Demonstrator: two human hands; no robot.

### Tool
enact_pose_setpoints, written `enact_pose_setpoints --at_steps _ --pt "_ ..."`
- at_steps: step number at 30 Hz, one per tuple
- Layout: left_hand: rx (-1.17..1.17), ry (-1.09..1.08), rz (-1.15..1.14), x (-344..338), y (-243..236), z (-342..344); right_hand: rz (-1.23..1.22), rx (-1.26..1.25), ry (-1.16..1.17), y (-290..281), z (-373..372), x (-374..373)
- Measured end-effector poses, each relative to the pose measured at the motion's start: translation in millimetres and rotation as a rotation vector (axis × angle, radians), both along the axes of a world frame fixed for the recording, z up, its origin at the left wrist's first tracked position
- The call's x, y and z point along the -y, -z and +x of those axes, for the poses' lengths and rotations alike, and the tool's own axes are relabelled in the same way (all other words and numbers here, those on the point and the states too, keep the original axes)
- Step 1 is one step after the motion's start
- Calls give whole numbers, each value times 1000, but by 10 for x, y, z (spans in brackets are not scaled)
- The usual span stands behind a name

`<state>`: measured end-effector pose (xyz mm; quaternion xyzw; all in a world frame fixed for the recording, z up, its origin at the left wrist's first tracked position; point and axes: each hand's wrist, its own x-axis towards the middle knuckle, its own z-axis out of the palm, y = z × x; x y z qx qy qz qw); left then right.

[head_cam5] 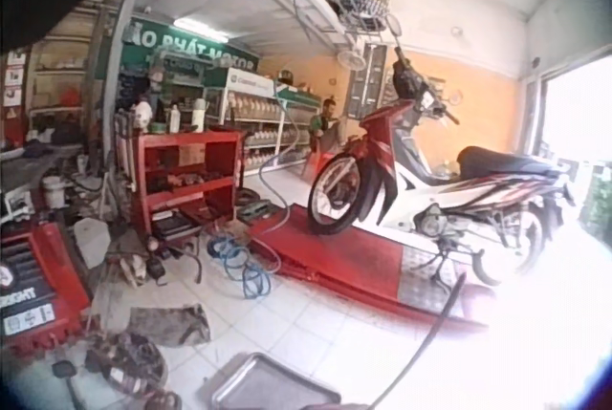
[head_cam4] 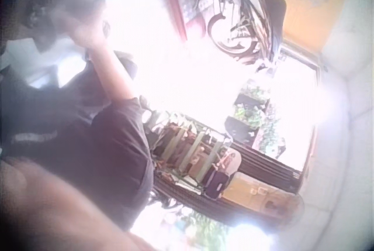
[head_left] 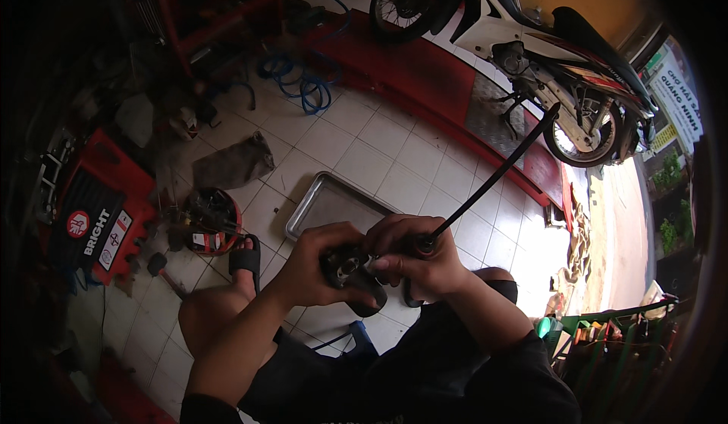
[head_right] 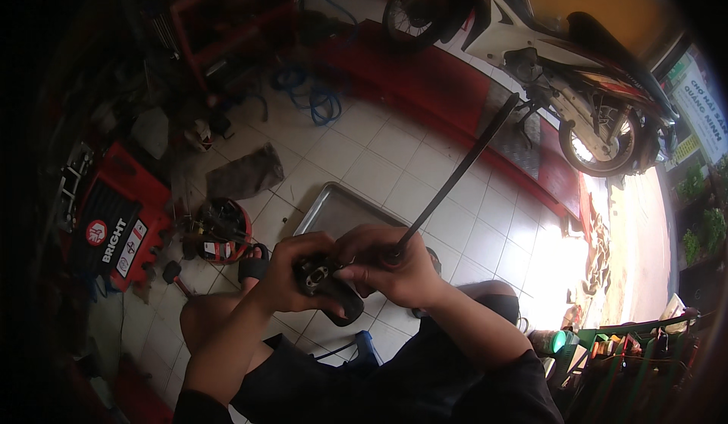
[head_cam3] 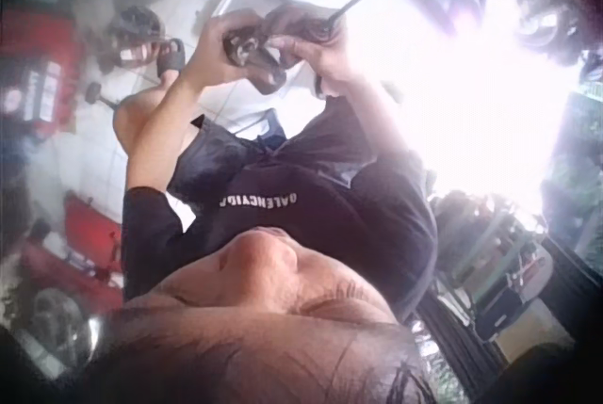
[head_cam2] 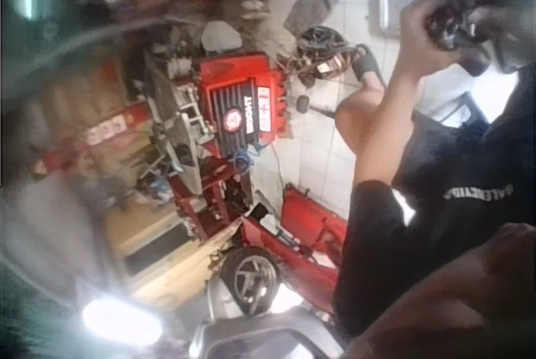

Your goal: The person holds a cylindrical motor component and uses a screwdriver to pry and scrape at its internal parts. They rotate the component to access different areas while working over a metal tray.

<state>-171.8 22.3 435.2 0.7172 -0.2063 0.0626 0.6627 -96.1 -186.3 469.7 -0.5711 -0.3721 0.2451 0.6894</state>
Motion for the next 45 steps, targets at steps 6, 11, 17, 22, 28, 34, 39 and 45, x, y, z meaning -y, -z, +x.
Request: enact_pose_setpoints --at_steps 6,11,17,22,28,34,39,45 --pt "21 64 102 19 -35 18 30 215 -14 67 16 112" --pt "31 -31 -38 136 47 6 8 77 28 58 43 229" --pt "106 -1 -52 113 103 -89 38 -126 66 57 21 313" --pt "135 -46 -124 200 28 -172 50 -168 8 -23 -19 317" --pt "227 -50 -3 222 -58 -102 156 185 0 42 -10 252" --pt "244 -47 -46 237 38 -96 104 176 -43 104 -35 245" --pt "237 -73 16 218 50 -101 12 351 31 152 -6 237" --pt "168 -56 61 175 27 -119 -43 382 47 108 0 260"
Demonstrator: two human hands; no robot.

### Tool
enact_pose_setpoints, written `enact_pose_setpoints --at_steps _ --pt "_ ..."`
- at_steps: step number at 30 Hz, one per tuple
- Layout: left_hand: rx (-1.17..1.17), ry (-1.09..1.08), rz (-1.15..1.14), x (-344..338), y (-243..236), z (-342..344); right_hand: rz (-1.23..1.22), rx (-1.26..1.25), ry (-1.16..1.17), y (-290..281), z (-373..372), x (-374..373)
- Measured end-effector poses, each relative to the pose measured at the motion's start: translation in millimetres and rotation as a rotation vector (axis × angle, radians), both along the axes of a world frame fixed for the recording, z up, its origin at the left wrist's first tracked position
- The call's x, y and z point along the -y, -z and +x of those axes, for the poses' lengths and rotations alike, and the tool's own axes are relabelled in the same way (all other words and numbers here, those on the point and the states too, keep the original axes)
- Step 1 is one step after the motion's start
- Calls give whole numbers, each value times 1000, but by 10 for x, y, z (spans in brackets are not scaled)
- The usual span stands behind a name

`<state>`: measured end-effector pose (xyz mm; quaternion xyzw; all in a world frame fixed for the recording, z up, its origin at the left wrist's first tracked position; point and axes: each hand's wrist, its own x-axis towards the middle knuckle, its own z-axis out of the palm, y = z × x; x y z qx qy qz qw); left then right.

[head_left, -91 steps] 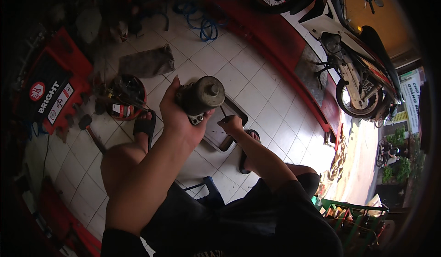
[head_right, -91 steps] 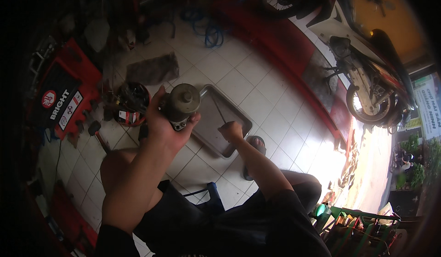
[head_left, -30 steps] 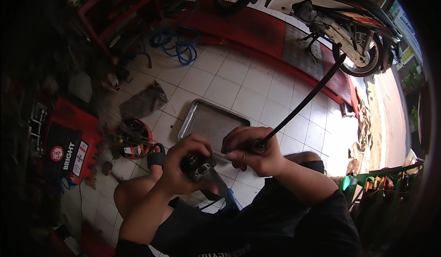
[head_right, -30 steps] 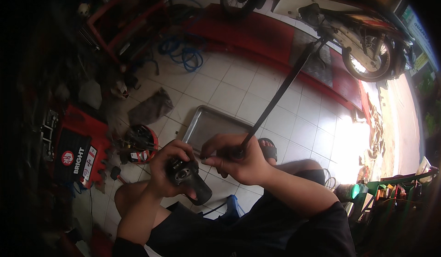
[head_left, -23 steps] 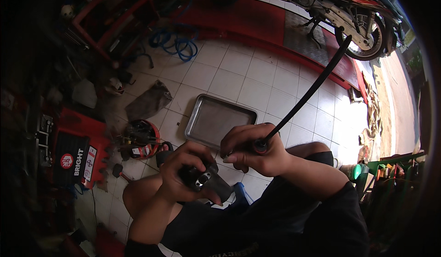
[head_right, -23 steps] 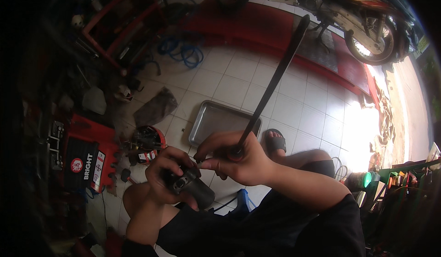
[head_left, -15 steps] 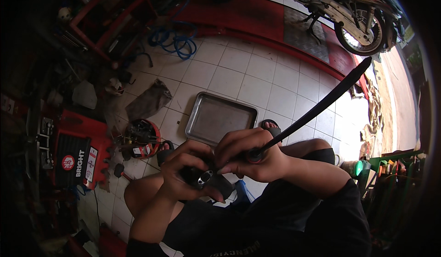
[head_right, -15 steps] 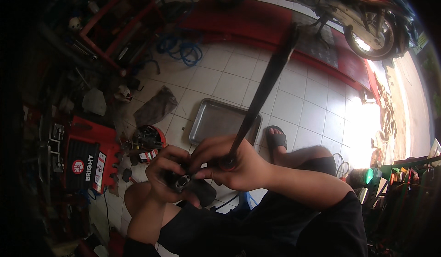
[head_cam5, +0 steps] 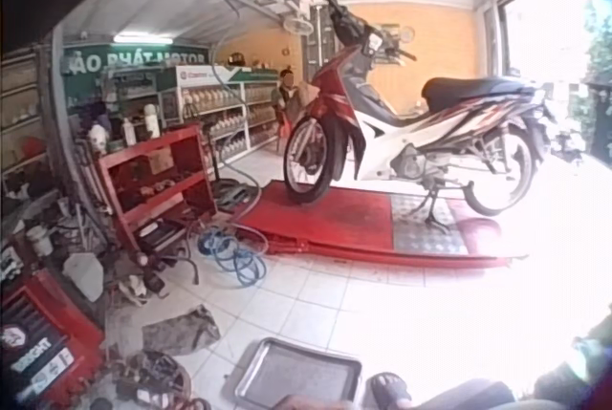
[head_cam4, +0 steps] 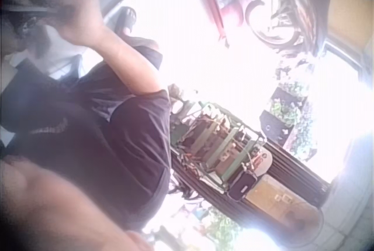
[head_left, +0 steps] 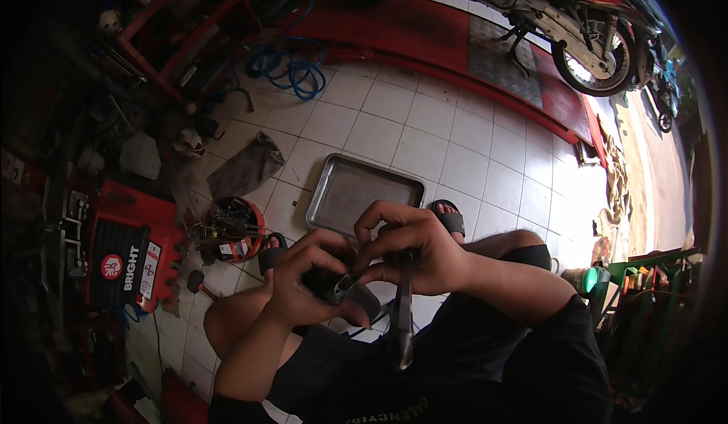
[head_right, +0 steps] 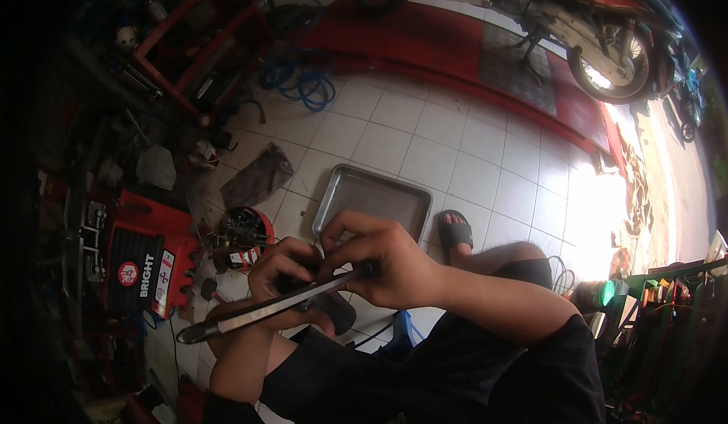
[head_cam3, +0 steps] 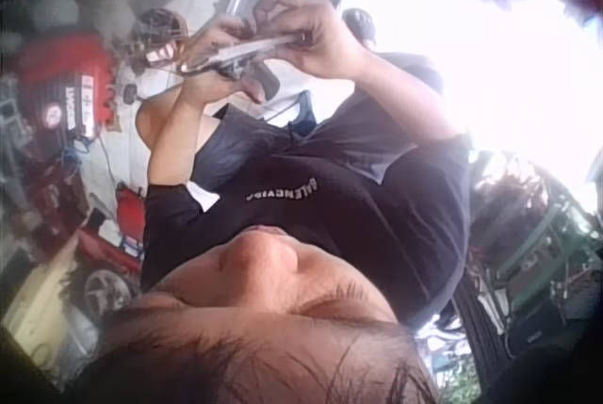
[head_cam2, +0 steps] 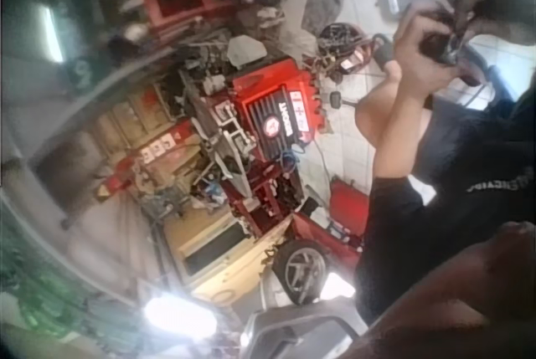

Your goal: The person holds a cylindrical motor component and uses a screwdriver to pry and scrape at its internal parts. They rotate the component to access different areas while working over a metal tray.

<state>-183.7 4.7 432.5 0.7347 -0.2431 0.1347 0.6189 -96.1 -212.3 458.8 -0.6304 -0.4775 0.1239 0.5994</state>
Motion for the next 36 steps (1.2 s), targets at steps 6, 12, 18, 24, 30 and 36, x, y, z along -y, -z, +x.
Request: enact_pose_setpoints --at_steps 6,12,18,24,30,36 --pt "-97 -17 -2 -9 30 -42 -23 195 32 2 14 -5" --pt "-189 -7 -63 7 74 -67 -81 244 44 -57 -26 -27" --pt "-183 4 32 -13 46 -37 -56 400 33 -70 -15 1" --pt "-181 17 21 0 78 -56 -66 463 15 19 8 11" --pt "-140 -63 64 52 34 -63 7 521 27 39 -23 15" --pt "-260 -15 -123 96 -3 -84 56 453 33 38 -53 -14"
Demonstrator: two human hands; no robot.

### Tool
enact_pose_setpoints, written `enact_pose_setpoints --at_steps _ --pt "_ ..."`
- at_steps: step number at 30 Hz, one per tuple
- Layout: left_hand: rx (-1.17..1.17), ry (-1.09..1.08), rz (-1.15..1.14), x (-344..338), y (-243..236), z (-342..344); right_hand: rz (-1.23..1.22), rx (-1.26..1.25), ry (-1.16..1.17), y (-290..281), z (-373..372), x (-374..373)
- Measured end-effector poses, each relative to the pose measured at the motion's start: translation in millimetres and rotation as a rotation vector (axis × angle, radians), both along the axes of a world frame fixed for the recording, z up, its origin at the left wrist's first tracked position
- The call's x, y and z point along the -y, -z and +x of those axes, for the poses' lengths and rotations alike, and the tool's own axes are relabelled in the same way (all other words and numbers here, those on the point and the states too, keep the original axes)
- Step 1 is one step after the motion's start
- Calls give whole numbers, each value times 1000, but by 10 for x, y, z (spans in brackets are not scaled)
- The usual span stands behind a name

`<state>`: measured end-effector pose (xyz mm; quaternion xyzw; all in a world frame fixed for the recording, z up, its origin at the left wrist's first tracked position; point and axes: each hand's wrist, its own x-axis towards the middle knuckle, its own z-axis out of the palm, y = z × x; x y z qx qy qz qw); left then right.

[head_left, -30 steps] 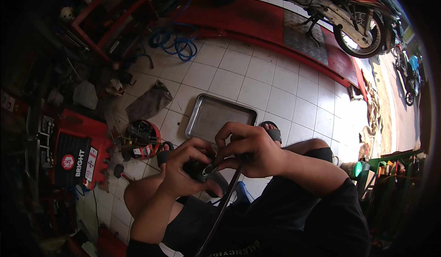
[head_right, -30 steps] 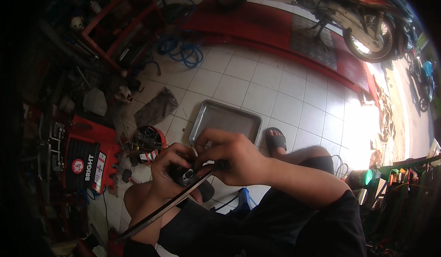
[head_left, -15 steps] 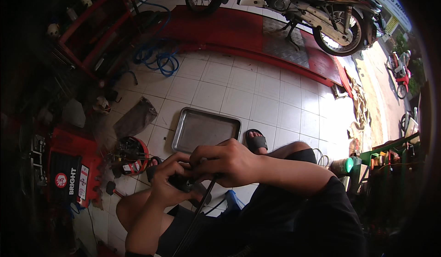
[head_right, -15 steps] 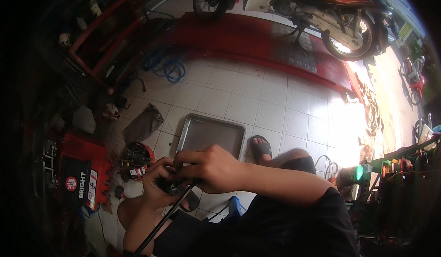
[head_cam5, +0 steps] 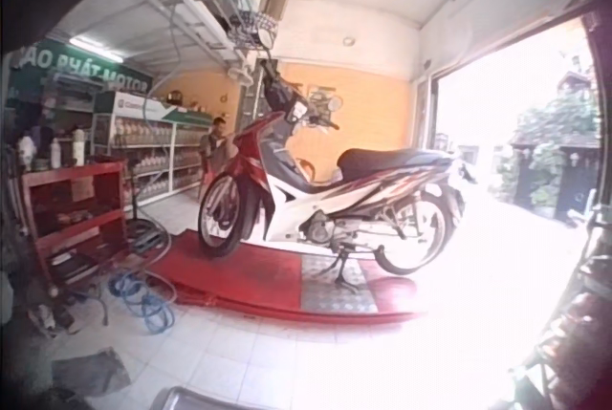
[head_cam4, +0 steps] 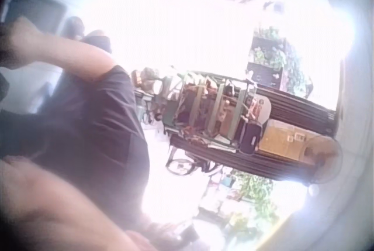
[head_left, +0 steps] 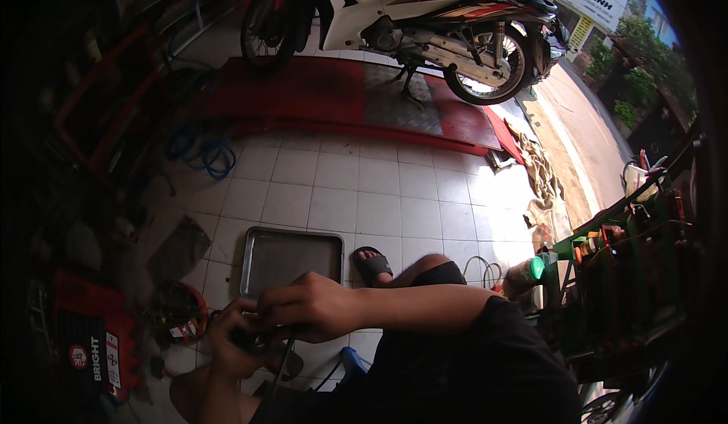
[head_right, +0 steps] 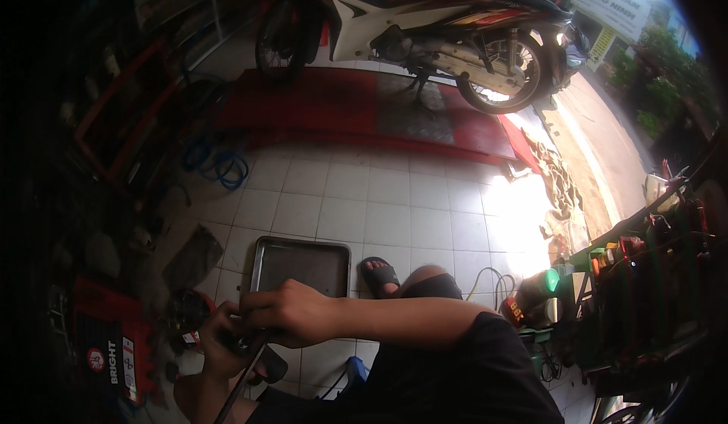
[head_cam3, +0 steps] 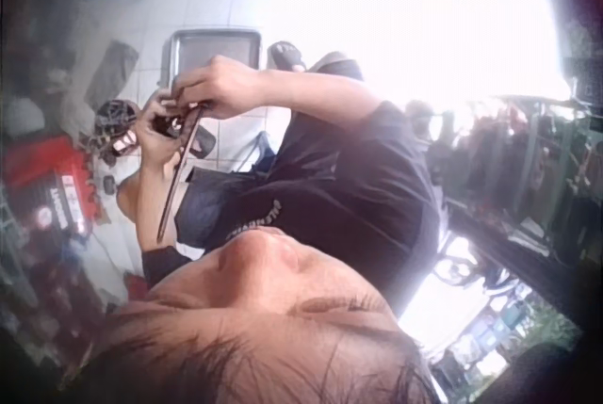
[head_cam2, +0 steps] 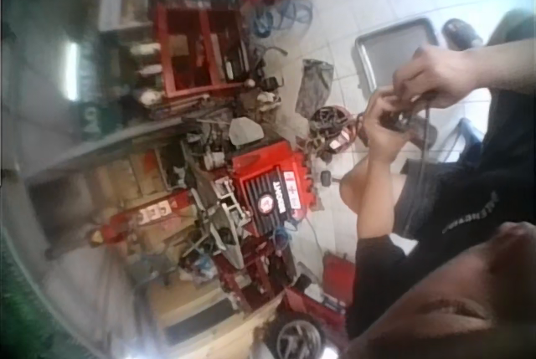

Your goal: The person holds a cylindrical motor component and uses a screwdriver to pry and scrape at its internal parts. They rotate the component to access different areas while working over a metal tray.

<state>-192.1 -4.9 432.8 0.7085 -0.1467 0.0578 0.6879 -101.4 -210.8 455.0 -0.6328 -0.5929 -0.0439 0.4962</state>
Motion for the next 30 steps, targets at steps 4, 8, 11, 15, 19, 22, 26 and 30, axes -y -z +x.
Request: enact_pose_setpoints --at_steps 4,8,11,15,19,22,26,30 --pt "-41 -23 -16 41 42 -20 -142 6 14 31 49 43" --pt "27 -14 93 10 98 11 -112 -5 -17 32 72 57" --pt "-170 50 98 -74 42 -35 -55 -32 -93 -92 94 31" --pt "-78 122 -71 -203 268 -30 -30 -61 -111 -12 82 -35" --pt "-119 128 -89 -57 58 38 -135 -76 -38 -2 96 47" --pt "-94 110 -70 -121 157 14 -121 -69 -64 -36 93 3" --pt "-126 102 -102 -107 198 3 -113 -58 -65 -15 77 19" --pt "-144 118 -93 -106 107 5 -95 -44 -50 1 114 11"
